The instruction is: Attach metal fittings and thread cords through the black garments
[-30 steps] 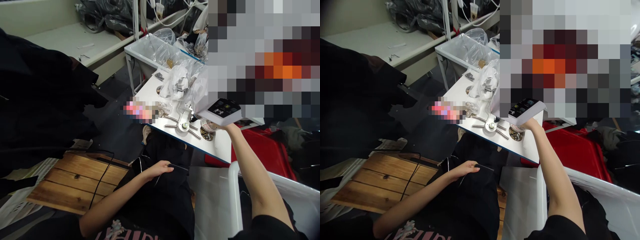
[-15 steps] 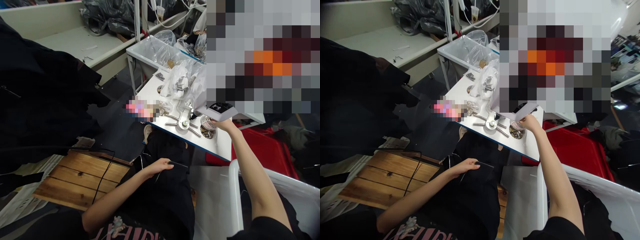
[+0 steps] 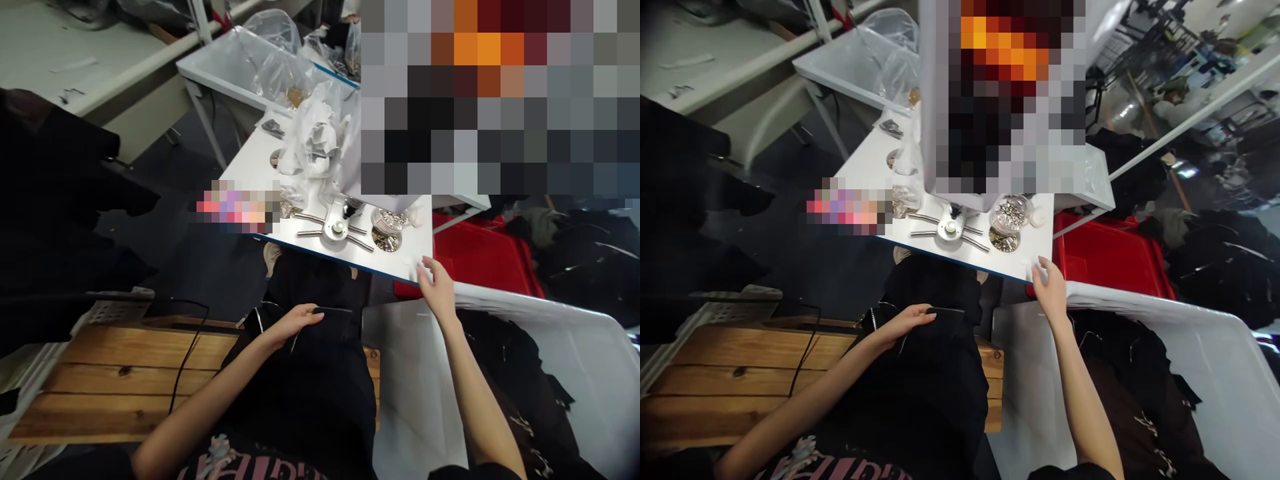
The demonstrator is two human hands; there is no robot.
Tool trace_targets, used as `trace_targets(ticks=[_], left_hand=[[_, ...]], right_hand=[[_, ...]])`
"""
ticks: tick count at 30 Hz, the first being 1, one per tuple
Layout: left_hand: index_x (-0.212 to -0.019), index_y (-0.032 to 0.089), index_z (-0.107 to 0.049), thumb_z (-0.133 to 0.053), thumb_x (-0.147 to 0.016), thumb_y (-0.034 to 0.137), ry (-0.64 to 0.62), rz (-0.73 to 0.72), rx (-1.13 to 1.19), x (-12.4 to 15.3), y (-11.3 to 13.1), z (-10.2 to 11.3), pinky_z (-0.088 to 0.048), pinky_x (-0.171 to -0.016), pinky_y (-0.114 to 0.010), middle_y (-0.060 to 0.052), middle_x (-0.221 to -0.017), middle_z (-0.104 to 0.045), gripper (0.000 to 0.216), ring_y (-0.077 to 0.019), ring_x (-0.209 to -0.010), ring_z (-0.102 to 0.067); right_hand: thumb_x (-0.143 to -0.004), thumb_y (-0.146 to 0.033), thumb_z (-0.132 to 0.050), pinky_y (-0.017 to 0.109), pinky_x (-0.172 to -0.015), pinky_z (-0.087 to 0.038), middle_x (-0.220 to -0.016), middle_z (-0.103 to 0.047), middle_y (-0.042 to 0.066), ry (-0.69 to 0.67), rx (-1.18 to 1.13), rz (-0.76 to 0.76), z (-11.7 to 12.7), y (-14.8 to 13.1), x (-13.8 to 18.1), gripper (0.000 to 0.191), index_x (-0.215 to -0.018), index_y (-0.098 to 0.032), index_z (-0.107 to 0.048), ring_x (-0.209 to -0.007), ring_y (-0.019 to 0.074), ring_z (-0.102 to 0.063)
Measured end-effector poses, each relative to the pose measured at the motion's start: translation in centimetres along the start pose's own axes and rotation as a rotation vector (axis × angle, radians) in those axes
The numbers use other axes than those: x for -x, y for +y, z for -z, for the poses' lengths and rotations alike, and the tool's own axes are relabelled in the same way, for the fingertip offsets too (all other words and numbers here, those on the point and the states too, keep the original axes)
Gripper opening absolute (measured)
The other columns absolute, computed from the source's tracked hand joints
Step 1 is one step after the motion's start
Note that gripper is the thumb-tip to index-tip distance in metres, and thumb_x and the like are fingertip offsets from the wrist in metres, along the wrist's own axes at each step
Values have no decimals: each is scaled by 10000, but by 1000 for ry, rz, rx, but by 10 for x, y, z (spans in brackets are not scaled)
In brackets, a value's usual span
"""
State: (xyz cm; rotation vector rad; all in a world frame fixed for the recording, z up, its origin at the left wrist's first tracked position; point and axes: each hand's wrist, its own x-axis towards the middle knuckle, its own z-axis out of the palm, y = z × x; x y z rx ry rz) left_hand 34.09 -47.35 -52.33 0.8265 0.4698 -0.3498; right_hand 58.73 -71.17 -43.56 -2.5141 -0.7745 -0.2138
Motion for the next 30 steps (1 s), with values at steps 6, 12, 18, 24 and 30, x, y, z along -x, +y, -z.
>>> trace_targets(ticks=[6, 12, 18, 24, 30], left_hand=[[-736, 133, -555, -747, -662, 393, -15, 12, 17, -3, -2, -2, -372, -553, -184, 28, -636, -570, 331, -79, -559, -517], [-754, 127, -569, -751, -654, 393, -1, -5, 27, 0, 0, -2, -365, -563, -192, 24, -666, -567, 337, -81, -581, -515], [-743, 129, -558, -755, -654, 387, -10, -10, 44, 0, -1, 2, -360, -589, -210, 19, -665, -574, 336, -85, -585, -512], [-741, 123, -568, -759, -651, 374, -15, -22, 66, -2, -2, 3, -376, -608, -216, 13, -666, -584, 328, -88, -594, -524], [-784, 121, -581, -753, -664, 365, 19, -69, 116, 2, -4, 8, -390, -599, -190, 14, -687, -574, 322, -77, -599, -528]], right_hand=[[-851, -434, -494, 466, -991, -377, -1280, -526, 139, -94, -1, 17, -19, 3, 4, 527, -1294, -151, -459, -1177, 279, -481], [-857, -400, -475, 437, -938, -420, -1169, -610, 102, 5, 16, -2, -35, 6, -1, 411, -1196, -184, -558, -1080, 261, -550], [-843, -376, -505, 413, -906, -440, -1076, -657, 83, 82, 18, 8, -37, 4, 0, 340, -1109, -190, -607, -997, 246, -592], [-803, -370, -563, 397, -883, -453, -984, -647, 82, 95, -82, -46, -37, 0, -3, 360, -1110, -185, -602, -938, 228, -598], [-775, -366, -617, 385, -867, -480, -974, -600, 71, 178, -301, -156, -38, -11, 1, 388, -1112, -174, -588, -871, 191, -599]])
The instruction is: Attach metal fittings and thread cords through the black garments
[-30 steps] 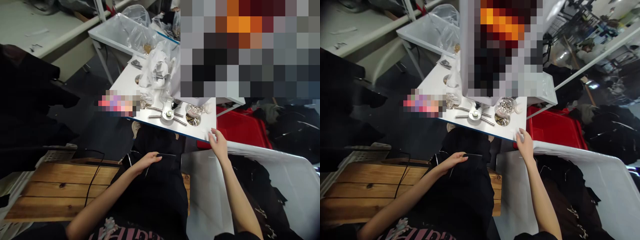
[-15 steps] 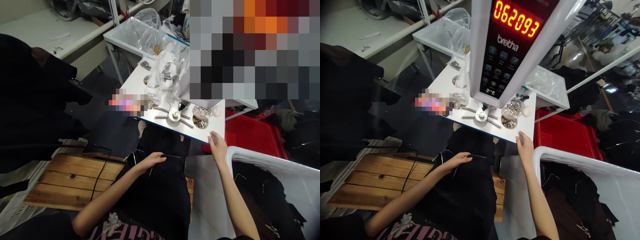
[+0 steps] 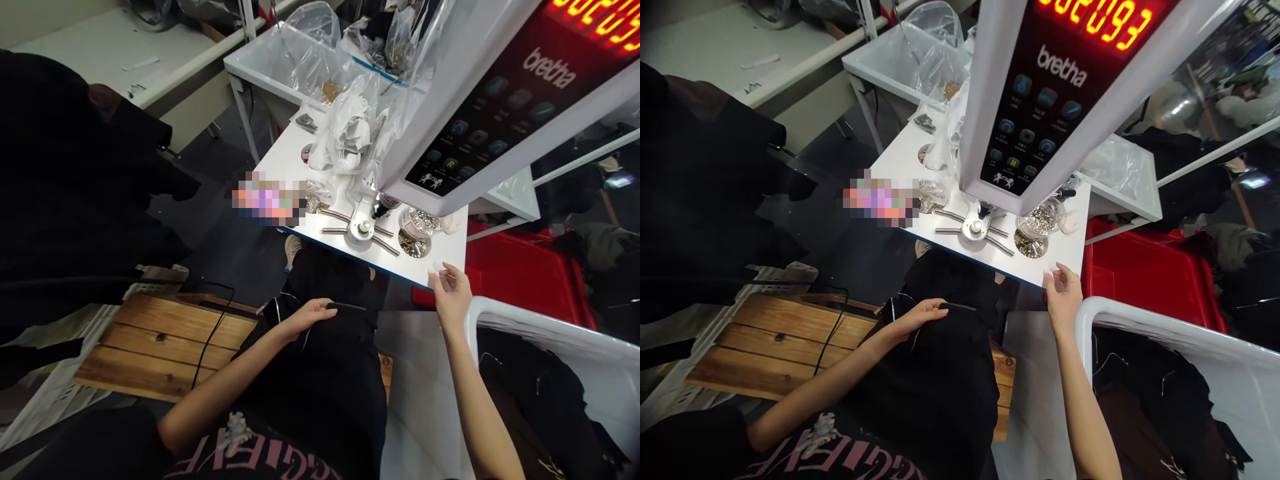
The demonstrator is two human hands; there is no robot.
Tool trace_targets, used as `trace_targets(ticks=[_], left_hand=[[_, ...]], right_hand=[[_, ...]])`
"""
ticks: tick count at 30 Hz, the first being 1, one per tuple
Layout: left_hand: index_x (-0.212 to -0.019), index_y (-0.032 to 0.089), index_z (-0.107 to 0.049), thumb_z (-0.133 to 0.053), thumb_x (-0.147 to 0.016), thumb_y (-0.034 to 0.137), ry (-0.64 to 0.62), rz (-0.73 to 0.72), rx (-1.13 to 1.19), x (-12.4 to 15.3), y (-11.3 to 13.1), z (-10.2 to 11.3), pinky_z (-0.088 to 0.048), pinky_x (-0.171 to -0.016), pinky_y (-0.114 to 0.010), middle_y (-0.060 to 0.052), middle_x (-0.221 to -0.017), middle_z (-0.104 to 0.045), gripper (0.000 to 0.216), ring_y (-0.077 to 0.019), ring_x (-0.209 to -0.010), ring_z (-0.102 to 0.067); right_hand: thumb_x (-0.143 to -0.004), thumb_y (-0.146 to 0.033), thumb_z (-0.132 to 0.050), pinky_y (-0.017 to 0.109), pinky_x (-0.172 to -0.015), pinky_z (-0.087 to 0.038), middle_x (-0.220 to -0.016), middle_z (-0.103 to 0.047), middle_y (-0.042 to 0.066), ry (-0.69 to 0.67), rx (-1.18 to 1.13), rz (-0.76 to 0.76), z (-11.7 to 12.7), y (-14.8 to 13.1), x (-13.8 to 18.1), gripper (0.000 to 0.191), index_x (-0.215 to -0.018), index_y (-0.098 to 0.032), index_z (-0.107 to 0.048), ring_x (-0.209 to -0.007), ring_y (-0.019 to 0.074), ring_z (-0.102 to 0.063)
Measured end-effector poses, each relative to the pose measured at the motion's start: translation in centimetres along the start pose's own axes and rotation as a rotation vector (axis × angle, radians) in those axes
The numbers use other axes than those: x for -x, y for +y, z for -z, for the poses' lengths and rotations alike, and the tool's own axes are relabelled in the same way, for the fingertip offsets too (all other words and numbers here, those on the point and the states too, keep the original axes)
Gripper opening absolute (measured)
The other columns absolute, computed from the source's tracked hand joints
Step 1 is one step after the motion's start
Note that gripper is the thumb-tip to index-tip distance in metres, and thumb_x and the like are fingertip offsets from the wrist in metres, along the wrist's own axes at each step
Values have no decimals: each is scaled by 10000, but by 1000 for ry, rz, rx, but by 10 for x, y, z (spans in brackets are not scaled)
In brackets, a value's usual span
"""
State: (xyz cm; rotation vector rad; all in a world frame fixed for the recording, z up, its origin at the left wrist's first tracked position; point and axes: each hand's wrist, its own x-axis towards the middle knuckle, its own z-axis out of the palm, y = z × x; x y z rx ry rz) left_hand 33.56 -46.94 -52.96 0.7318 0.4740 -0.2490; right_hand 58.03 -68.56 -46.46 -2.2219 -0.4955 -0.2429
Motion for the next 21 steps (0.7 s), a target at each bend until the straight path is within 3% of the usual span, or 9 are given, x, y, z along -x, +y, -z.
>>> trace_targets(ticks=[4, 9, 13, 16, 21], left_hand=[[-816, 115, -589, -759, -655, 366, 36, -31, 64, 2, -1, 6, -396, -593, -185, 7, -698, -575, 343, -81, -606, -529], [-834, 115, -596, -754, -662, 347, 80, -31, 125, 3, -4, 13, -423, -611, -195, -6, -716, -604, 328, -96, -616, -557], [-841, 125, -605, -734, -692, 322, 65, -36, 129, 3, -6, 14, -437, -594, -185, -7, -722, -616, 279, -97, -613, -570], [-838, 130, -609, -724, -705, 314, 58, -33, 126, 2, -7, 14, -433, -572, -172, 0, -707, -611, 254, -90, -598, -566], [-864, 132, -620, -721, -708, 316, 57, -19, 118, 1, -8, 15, -441, -585, -174, -9, -737, -630, 262, -95, -616, -578]], right_hand=[[-773, -347, -642, 374, -857, -485, -1034, -595, 75, -26, -174, -88, -1, -26, 26, 306, -1032, -186, -618, -884, 187, -598], [-834, -297, -591, 356, -880, -477, -1004, -618, 45, -296, -248, -36, -8, -72, 74, 117, -907, -220, -639, -962, 193, -585], [-869, -250, -547, 303, -821, -506, -932, -657, 21, -485, -197, 78, -15, -94, 98, 118, -938, -223, -640, -857, 165, -624], [-874, -235, -543, 271, -751, -529, -898, -673, 11, -508, -184, 108, -20, -102, 103, 159, -1008, -228, -627, -776, 149, -638], [-881, -178, -517, 288, -789, -532, -924, -671, 19, -478, -193, 254, -29, -106, 100, 158, -988, -229, -622, -849, 159, -640]])
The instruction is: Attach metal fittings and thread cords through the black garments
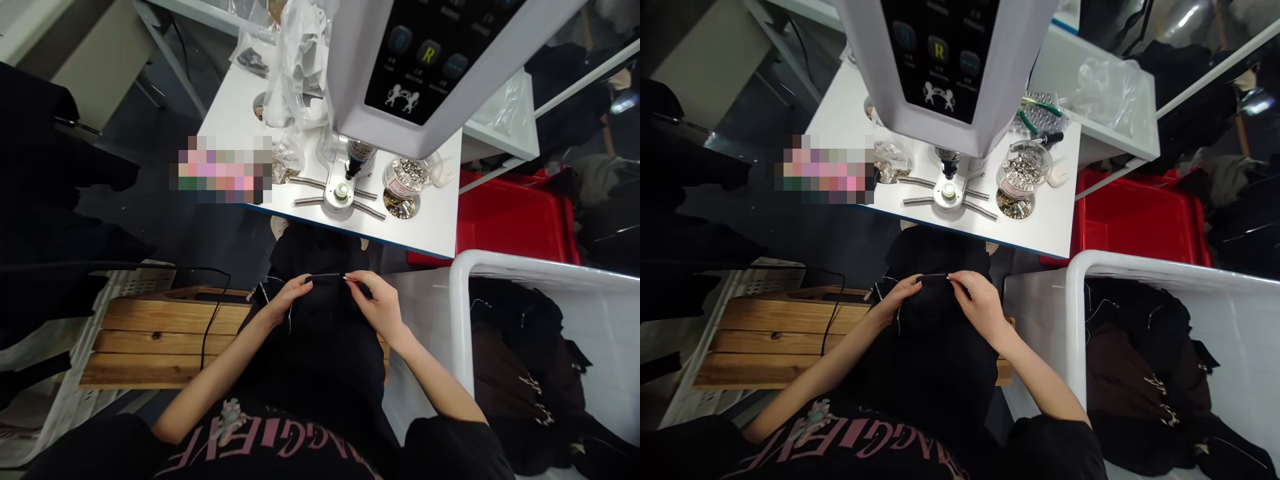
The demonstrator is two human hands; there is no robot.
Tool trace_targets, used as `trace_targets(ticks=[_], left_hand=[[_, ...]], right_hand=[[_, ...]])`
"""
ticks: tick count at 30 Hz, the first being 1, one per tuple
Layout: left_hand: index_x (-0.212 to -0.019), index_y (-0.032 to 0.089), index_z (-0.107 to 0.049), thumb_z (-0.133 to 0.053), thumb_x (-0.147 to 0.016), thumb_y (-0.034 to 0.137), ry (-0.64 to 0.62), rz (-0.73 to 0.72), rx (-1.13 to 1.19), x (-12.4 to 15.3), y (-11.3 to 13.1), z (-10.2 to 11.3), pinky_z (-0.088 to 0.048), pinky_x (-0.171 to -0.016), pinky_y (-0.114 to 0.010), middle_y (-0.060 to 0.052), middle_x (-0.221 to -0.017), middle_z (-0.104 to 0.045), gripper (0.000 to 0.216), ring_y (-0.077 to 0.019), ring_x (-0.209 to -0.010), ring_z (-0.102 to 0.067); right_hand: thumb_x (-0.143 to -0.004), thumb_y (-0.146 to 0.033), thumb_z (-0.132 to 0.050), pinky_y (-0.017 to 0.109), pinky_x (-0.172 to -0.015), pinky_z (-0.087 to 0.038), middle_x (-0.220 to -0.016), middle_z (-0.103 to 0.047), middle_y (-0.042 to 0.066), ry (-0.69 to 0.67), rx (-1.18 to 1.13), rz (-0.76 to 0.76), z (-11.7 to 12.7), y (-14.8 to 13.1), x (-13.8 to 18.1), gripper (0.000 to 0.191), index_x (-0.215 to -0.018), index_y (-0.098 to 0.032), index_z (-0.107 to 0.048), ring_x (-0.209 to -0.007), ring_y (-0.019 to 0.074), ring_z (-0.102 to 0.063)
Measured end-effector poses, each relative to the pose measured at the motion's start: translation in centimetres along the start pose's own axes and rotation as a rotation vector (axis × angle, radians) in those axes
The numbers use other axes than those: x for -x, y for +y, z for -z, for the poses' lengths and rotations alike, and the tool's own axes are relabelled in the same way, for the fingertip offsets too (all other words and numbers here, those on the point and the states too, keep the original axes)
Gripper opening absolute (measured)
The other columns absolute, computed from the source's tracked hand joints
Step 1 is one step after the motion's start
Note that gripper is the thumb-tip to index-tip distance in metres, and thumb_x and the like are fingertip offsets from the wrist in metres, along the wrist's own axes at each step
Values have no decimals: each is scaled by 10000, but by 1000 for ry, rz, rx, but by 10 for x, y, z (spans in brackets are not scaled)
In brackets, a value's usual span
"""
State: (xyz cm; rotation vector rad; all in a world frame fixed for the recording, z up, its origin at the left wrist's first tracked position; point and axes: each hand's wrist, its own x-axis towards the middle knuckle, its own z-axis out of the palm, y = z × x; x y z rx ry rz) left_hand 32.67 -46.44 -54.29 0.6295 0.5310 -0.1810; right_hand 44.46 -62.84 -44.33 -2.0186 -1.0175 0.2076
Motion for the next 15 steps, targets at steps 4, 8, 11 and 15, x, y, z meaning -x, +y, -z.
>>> trace_targets(ticks=[4, 8, 11, 15], left_hand=[[-839, 127, -619, -738, -686, 314, 17, 10, 7, 1, 1, -1, -427, -564, -168, -7, -713, -627, 269, -93, -601, -571], [-824, 127, -618, -739, -684, 310, 16, 13, 19, 2, 2, -2, -421, -564, -169, -3, -702, -621, 260, -91, -594, -567], [-831, 133, -620, -724, -702, 309, 5, 5, 13, 1, 2, -1, -418, -570, -171, -2, -707, -622, 243, -93, -606, -569], [-845, 138, -621, -712, -716, 311, -10, 2, 7, 1, 0, 1, -414, -571, -170, -1, -711, -621, 234, -92, -611, -566]], right_hand=[[-884, -129, -501, 302, -806, -525, -945, -664, 35, -11, 37, 138, -5, 4, -3, 203, -1028, -226, -605, -886, 159, -626], [-882, -115, -500, 304, -807, -521, -944, -659, 43, -28, 51, 142, -7, 7, -1, 209, -1032, -220, -601, -888, 160, -620], [-880, -113, -500, 300, -806, -521, -948, -656, 47, -64, 44, 132, -6, 7, 2, 205, -1028, -214, -600, -893, 160, -618], [-878, -115, -510, 301, -805, -519, -946, -656, 43, -43, 68, 122, -6, 6, 3, 200, -1027, -216, -598, -887, 159, -617]])
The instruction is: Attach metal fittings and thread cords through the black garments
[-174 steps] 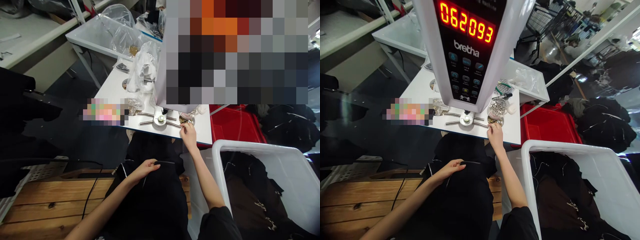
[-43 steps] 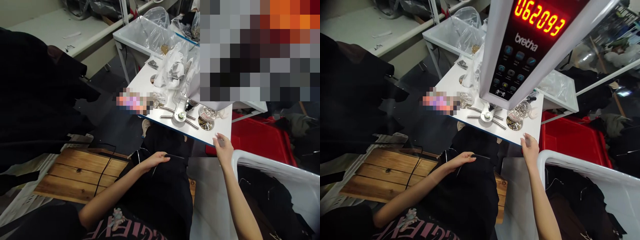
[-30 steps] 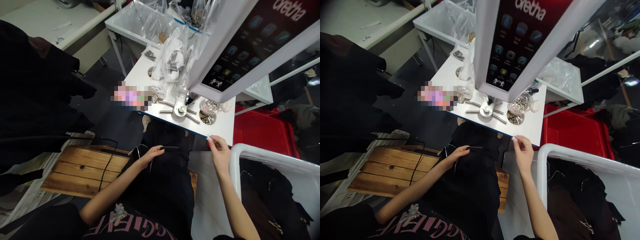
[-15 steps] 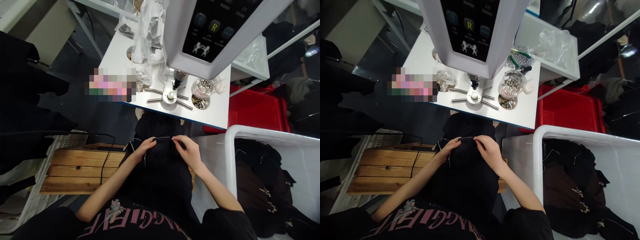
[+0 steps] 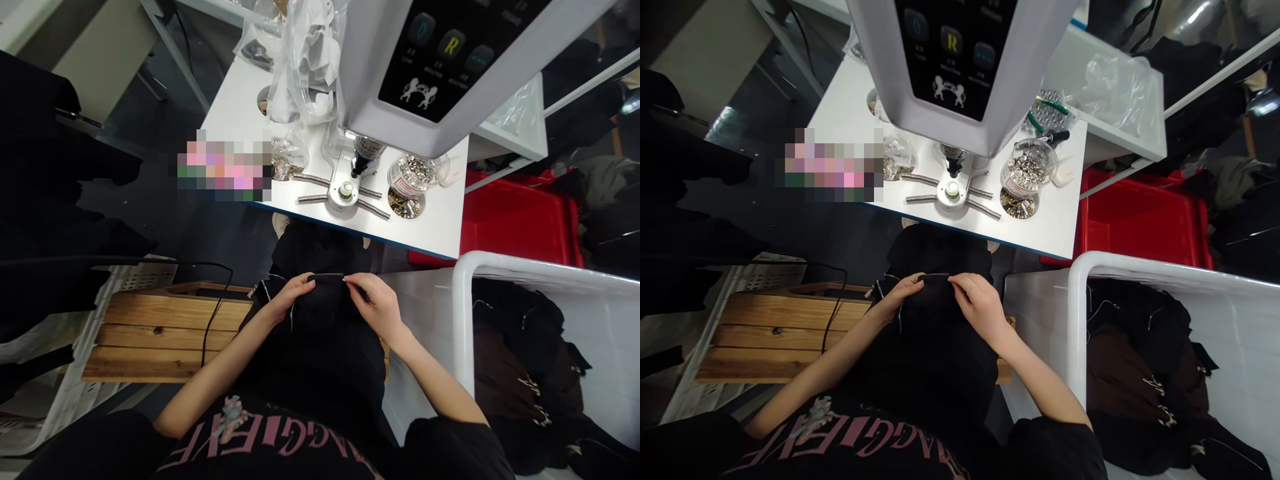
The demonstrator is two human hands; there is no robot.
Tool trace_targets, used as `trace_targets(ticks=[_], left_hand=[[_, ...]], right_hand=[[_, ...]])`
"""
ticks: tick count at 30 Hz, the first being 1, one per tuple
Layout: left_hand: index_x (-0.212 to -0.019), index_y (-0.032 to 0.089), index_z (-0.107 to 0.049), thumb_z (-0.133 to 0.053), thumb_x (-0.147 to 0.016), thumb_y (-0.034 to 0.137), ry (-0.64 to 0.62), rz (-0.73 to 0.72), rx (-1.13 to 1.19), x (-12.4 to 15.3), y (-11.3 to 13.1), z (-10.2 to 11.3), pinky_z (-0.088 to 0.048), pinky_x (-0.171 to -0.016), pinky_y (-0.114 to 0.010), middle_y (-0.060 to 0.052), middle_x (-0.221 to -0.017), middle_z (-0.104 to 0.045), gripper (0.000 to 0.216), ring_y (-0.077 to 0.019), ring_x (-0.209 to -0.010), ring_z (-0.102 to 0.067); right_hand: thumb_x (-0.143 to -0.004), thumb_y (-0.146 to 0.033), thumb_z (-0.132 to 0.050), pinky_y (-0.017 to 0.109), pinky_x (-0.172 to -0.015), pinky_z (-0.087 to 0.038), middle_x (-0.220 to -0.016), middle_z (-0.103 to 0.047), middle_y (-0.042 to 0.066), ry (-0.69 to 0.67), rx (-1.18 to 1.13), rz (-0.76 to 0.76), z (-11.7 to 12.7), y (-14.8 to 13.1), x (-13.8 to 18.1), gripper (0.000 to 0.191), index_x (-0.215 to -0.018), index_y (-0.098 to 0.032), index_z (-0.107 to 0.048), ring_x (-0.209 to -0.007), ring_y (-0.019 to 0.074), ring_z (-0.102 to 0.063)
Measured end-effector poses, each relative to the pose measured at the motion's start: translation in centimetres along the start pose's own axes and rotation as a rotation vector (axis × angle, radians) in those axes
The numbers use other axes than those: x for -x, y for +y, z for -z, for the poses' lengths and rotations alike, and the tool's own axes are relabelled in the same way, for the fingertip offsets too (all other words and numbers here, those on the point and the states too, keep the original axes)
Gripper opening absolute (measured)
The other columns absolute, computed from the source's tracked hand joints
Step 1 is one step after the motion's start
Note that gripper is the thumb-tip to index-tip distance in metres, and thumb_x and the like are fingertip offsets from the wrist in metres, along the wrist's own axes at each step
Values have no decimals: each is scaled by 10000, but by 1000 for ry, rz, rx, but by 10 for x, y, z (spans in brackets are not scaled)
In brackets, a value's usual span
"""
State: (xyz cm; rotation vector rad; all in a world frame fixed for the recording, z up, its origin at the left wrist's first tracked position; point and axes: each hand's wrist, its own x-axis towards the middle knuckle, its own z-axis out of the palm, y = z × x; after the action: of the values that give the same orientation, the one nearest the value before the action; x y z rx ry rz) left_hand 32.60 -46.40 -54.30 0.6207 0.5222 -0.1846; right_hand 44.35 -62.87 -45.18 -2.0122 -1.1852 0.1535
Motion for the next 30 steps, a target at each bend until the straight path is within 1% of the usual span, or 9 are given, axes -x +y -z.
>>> trace_targets(ticks=[3, 10, 15, 22, 27, 30], left_hand=[[-853, 139, -621, -710, -719, 316, -1, 1, -9, 0, -1, 1, -416, -576, -173, -2, -712, -620, 239, -92, -612, -564], [-850, 135, -618, -707, -724, 315, -2, -3, -11, 0, 1, 0, -425, -581, -167, -3, -717, -613, 237, -89, -617, -567], [-851, 134, -621, -711, -721, 314, -3, 0, -13, 0, 0, 1, -423, -570, -163, -2, -719, -612, 240, -84, -613, -562], [-851, 132, -617, -706, -725, 309, -6, -3, -8, 1, 0, 0, -425, -580, -169, -7, -720, -617, 234, -90, -620, -565], [-837, 136, -617, -720, -703, 314, 8, 7, -6, 0, 1, -1, -418, -577, -180, -5, -712, -622, 246, -98, -609, -567], [-833, 136, -617, -722, -701, 316, 11, 4, -3, 0, 1, -1, -414, -581, -183, -4, -714, -624, 246, -100, -612, -567]], right_hand=[[-885, -124, -499, 311, -802, -521, -942, -656, 44, 22, 16, -2, -1, 0, -2, 197, -1024, -222, -598, -882, 163, -618], [-888, -119, -480, 312, -802, -525, -958, -648, 50, -53, -9, 36, 1, 1, 1, 228, -1062, -225, -581, -896, 170, -615], [-889, -121, -484, 315, -809, -519, -956, -650, 49, 0, 18, 11, 0, 2, 0, 216, -1050, -224, -586, -894, 168, -613], [-889, -127, -476, 310, -808, -526, -962, -649, 53, -59, -2, 32, 1, 2, 1, 217, -1052, -216, -588, -900, 171, -617], [-901, -159, -461, 336, -811, -527, -958, -652, 48, -11, 14, -12, 0, 2, 0, 213, -1048, -237, -593, -895, 180, -621], [-902, -161, -454, 334, -806, -529, -956, -652, 51, -30, 3, -2, 0, 2, 0, 215, -1049, -233, -593, -895, 180, -621]])
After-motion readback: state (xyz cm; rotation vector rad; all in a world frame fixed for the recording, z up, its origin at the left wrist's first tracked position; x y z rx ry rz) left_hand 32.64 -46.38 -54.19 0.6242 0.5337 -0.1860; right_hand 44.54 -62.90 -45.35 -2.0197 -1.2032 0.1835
